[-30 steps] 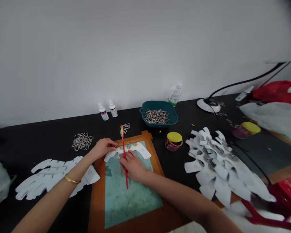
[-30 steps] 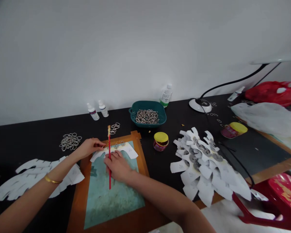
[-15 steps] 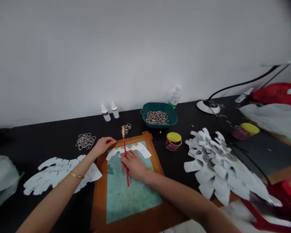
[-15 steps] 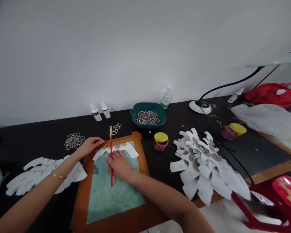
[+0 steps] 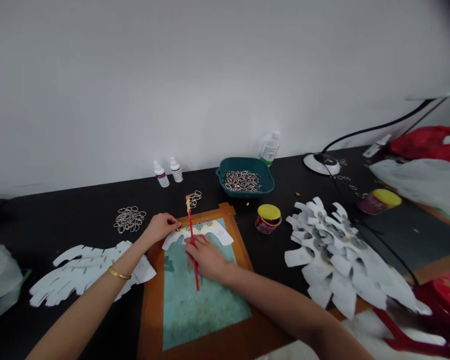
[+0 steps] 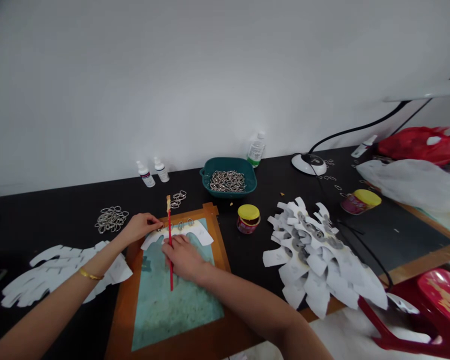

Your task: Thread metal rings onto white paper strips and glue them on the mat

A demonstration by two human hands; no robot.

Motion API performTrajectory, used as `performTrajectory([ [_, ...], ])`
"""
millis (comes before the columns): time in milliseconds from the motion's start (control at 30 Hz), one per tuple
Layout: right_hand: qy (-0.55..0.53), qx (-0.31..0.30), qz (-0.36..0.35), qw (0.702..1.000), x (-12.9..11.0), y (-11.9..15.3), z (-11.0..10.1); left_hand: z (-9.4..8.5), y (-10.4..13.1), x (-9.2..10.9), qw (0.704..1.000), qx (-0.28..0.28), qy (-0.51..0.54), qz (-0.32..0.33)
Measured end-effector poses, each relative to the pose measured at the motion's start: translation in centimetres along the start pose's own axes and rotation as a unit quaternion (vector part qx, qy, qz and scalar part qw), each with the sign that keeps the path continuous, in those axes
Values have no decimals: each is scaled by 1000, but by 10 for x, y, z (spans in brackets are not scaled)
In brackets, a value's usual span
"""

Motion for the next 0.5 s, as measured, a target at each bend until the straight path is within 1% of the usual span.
performTrajectory([
  [200,-1,8,-10,1000,0,1,0,3,0,1,999,28,-30,-17],
  [333,9,20,-5,1000,-1,0,0,-1,9,4,998,58,-32,-1],
  [400,4,28,-3,1000,-1,0,0,-4,21,3,994,107,-13,4],
  [433,-2,33,-1,999,-1,-1,0,-5,29,1,990,142,6,7],
  [467,-12,39,1,999,0,-1,0,-4,38,0,985,173,26,12],
  [500,-25,46,2,999,0,-1,-1,-2,47,0,980,192,38,22],
])
Point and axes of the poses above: each hand's wrist, its own y-axis away from the middle knuckle, its own z-axis out of the palm, x = y × z, the point moved 2 cm from there along -y, towards the middle knuckle, and after that the axes turned 3 degrees about z, right-handed, at the moved point
